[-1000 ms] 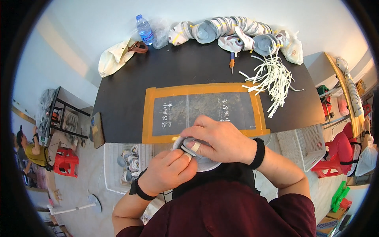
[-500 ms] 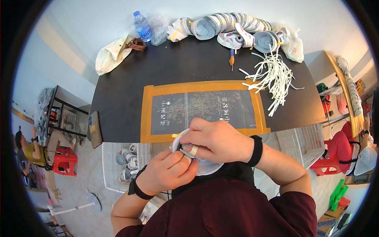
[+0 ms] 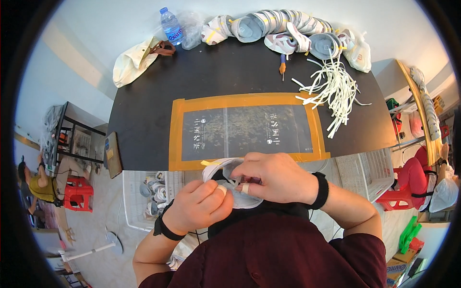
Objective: Threading laces through the eyelets of a shoe in a workshop setting.
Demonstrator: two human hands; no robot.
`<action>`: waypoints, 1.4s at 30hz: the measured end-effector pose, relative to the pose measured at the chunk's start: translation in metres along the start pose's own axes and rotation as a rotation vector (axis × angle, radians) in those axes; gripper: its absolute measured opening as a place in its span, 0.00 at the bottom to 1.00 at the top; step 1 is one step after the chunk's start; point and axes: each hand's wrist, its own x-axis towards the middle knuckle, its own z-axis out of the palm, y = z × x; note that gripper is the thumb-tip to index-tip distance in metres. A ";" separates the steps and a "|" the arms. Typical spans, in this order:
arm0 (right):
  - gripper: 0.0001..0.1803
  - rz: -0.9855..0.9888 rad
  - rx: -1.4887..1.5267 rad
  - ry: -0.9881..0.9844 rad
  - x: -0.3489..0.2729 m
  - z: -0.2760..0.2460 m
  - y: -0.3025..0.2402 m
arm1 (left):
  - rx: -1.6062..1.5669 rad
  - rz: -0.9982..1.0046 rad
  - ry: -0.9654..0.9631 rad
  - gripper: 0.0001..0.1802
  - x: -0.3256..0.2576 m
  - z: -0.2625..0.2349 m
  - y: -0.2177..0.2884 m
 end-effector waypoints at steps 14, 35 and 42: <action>0.06 0.197 0.432 0.245 0.001 0.035 0.000 | 0.152 0.015 0.045 0.10 0.002 -0.001 0.000; 0.04 0.171 0.401 0.510 0.012 0.041 -0.002 | -0.095 -0.211 -0.040 0.18 -0.007 0.006 0.010; 0.10 -0.017 0.433 0.332 -0.032 0.036 0.012 | -0.236 -0.460 -0.006 0.18 -0.013 0.001 -0.001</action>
